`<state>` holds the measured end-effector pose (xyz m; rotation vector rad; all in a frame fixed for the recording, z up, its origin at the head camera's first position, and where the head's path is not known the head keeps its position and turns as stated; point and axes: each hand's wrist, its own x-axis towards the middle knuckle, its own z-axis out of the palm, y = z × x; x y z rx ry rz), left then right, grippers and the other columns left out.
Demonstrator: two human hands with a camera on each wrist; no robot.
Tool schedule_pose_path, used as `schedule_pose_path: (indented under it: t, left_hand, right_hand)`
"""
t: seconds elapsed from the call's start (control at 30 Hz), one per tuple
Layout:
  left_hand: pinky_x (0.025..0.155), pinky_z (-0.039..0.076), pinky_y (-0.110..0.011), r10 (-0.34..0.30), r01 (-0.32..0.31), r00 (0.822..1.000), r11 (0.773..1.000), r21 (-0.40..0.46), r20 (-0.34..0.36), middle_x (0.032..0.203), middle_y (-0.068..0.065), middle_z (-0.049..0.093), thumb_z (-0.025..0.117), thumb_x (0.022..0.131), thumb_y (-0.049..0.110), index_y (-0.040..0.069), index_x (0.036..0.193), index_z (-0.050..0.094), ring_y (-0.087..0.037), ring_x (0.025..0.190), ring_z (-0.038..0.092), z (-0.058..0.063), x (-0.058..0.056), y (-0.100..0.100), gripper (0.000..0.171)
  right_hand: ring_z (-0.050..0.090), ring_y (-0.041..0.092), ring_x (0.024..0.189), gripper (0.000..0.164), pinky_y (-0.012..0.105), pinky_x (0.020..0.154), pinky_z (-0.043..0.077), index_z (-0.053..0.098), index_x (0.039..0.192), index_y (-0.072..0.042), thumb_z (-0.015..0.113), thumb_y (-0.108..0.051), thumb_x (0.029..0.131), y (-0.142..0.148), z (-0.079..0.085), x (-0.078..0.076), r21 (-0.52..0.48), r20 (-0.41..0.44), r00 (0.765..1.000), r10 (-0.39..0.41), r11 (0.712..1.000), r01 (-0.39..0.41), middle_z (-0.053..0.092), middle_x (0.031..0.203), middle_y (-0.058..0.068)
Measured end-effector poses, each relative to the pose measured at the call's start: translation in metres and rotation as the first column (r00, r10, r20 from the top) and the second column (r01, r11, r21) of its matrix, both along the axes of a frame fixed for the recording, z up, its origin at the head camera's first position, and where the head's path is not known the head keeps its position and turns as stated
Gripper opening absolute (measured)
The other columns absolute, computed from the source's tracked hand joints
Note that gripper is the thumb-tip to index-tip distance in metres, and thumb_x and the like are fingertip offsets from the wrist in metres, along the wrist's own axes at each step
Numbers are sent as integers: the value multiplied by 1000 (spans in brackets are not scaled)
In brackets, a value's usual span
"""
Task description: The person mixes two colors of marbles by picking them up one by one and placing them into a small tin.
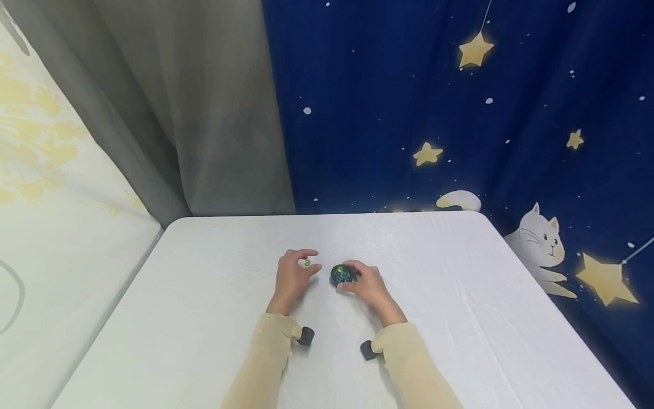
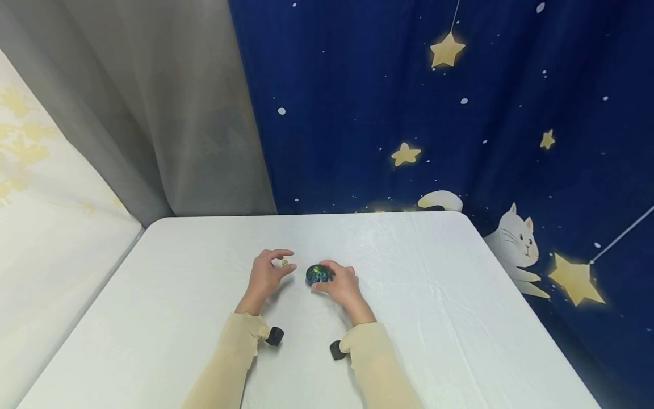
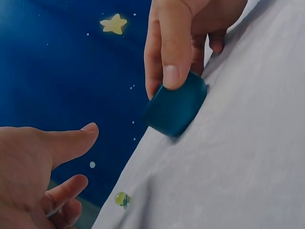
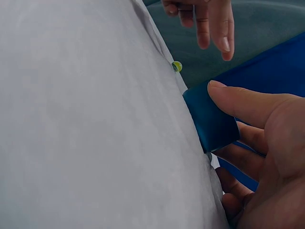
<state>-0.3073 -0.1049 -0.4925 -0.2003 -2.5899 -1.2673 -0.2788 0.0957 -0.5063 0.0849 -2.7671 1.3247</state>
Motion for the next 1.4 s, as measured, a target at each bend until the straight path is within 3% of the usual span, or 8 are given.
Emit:
schedule_pose_path:
  t: [0.37, 0.77, 1.4]
  left_hand:
    - [87, 40, -46, 16, -13, 999, 995, -96, 29, 114, -12, 63, 80, 80, 26, 17, 110, 74, -32, 102, 51, -6, -2, -5, 33]
    - [88, 37, -46, 16, 3, 993, 987, -161, 118, 125, -12, 60, 79, 80, 32, 18, 116, 72, -32, 105, 47, -10, -1, -6, 39]
    - [91, 37, -49, 41, -9, 991, 968, -251, 125, 127, -12, 58, 80, 78, 34, 15, 118, 70, -35, 109, 47, -14, 0, -2, 46]
  right_hand:
    - [47, 35, 118, 58, 57, 99, 36, 62, 129, -19, 84, -26, 76, 0, 0, 0, 2, 15, 1000, -6, 1000, 5, 62, 125, 11]
    - [47, 37, 122, 58, 57, 102, 33, 63, 127, -18, 85, -25, 74, 0, -1, 0, 2, -5, 1000, 5, 1000, -5, 63, 124, 10]
    - [53, 36, 121, 57, 56, 101, 35, 62, 127, -16, 84, -24, 75, 2, -2, -1, -5, -28, 999, 21, 1000, -21, 63, 124, 12]
